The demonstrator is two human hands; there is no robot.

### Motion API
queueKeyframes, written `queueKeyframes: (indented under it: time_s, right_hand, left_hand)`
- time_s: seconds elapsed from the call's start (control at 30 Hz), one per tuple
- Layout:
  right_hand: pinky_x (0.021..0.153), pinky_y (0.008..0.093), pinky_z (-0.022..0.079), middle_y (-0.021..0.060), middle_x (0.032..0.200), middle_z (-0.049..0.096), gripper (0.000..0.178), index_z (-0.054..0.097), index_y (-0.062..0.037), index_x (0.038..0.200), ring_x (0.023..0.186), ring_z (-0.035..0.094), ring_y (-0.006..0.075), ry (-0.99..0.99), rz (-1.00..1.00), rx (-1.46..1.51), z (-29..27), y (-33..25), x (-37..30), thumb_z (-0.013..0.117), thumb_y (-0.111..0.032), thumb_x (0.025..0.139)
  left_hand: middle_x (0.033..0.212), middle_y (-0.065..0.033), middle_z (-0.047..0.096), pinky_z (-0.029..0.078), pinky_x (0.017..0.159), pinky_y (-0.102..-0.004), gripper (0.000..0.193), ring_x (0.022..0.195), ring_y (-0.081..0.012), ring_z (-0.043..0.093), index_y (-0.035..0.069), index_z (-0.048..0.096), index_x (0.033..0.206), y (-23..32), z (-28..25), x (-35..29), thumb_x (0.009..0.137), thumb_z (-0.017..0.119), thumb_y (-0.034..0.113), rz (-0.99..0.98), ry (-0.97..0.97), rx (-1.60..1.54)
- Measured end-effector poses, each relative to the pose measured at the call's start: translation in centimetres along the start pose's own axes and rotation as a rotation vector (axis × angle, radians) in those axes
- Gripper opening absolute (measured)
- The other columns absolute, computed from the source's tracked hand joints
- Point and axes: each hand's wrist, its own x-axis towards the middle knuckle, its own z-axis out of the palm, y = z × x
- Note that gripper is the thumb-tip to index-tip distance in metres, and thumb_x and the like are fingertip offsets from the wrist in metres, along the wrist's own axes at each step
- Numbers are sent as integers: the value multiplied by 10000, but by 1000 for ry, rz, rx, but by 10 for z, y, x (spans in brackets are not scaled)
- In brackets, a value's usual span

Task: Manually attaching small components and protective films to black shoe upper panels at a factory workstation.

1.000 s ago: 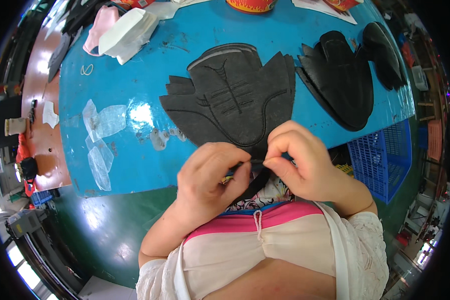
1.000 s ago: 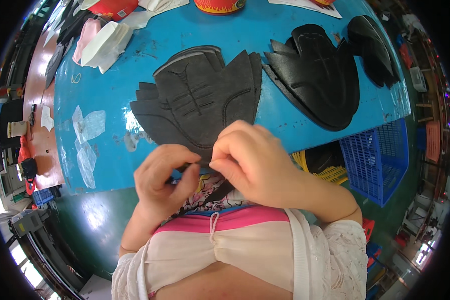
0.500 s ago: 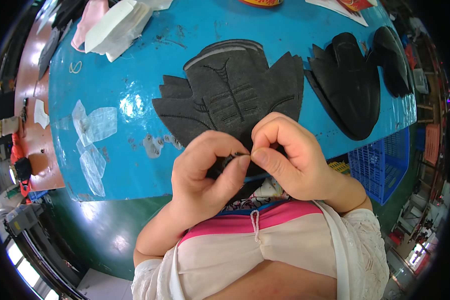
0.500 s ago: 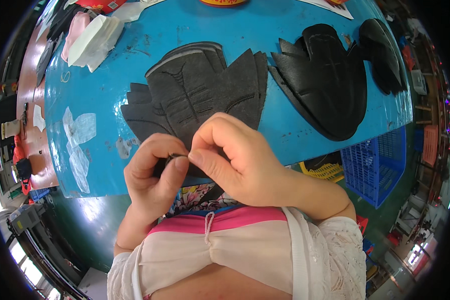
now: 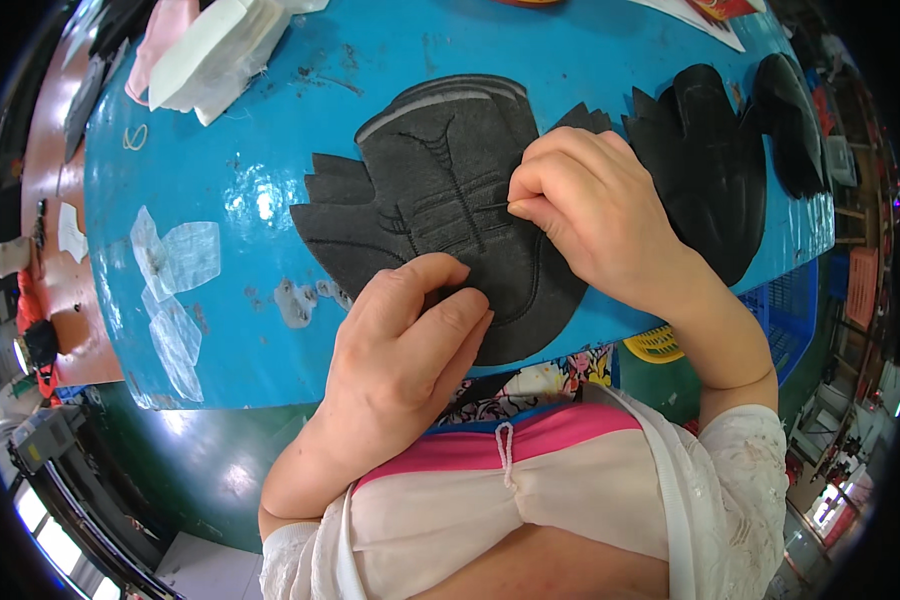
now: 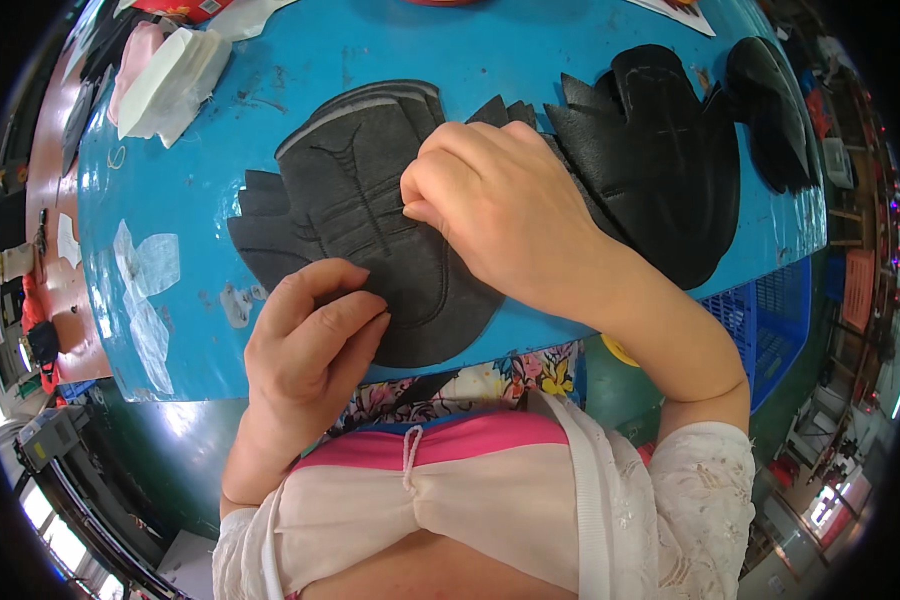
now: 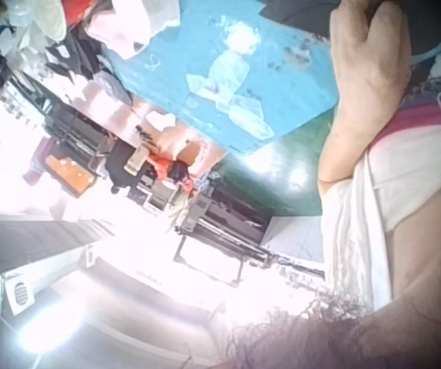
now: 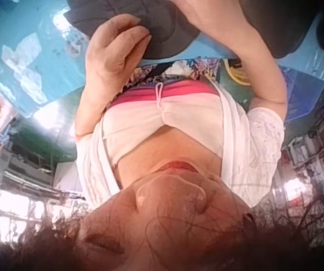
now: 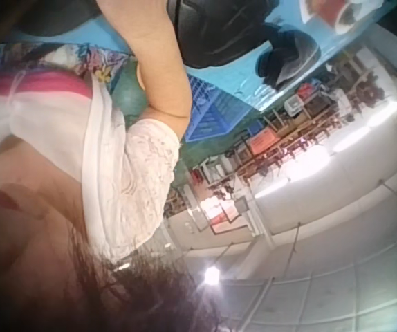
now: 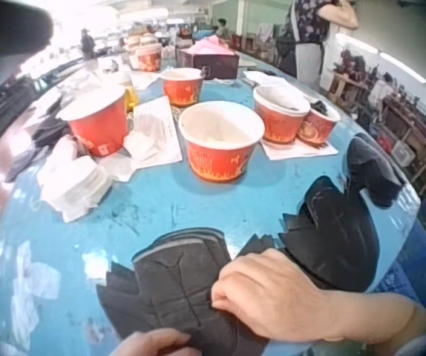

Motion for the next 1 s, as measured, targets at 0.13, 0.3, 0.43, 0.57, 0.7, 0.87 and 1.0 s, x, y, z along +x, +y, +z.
queueKeyframes:
  time_s: [0.13,0.3,0.43,0.57,0.7,0.87,1.0]
  right_hand:
    - [624,339,380,21,773,535,128,543,-102,782,714,552,209,0,-5,-5,5,2,0,668,-107,754]
    - [605,337,387,21,766,526,117,548,-96,775,705,550,209,9,-15,-32,9,3,0,660,-103,743]
    - [597,341,395,22,769,525,107,552,-94,779,704,550,209,10,-44,-27,8,7,-2,651,-102,739]
    - [600,337,401,22,772,526,103,555,-94,781,706,552,208,18,-49,-16,9,6,-1,646,-106,734]
    - [594,327,405,23,769,522,95,550,-92,775,708,553,206,7,-42,-56,9,4,-1,635,-102,733]
    - [594,322,406,24,770,515,90,543,-85,767,698,547,211,9,-23,-96,9,2,0,625,-93,731]
    - [597,319,412,32,817,543,124,573,-77,803,722,547,209,54,-47,-133,13,3,-5,630,-101,696]
  left_hand:
    - [999,-148,628,493,637,-304,219,759,-244,616,12,661,869,-3,0,1,673,724,-61,10,-47,27]
    - [1044,-159,628,499,681,-332,209,808,-275,620,9,646,866,-1,-1,3,678,718,-48,-30,-87,29]
    - [1069,-161,621,497,696,-337,196,809,-287,616,9,634,861,3,-3,11,688,711,-43,-41,-113,32]
    - [1090,-155,616,493,692,-343,196,785,-286,609,12,628,864,3,-3,10,693,705,-44,-50,-132,43]
    - [1128,-162,588,487,643,-350,179,710,-272,567,8,613,877,0,-1,10,716,691,-9,18,-131,60]
    - [1168,-172,585,482,628,-341,138,674,-258,535,18,567,847,3,-2,21,733,641,-8,48,-218,162]
    - [1198,-171,580,483,630,-342,115,664,-254,521,21,530,824,0,2,22,742,602,-14,26,-243,199]
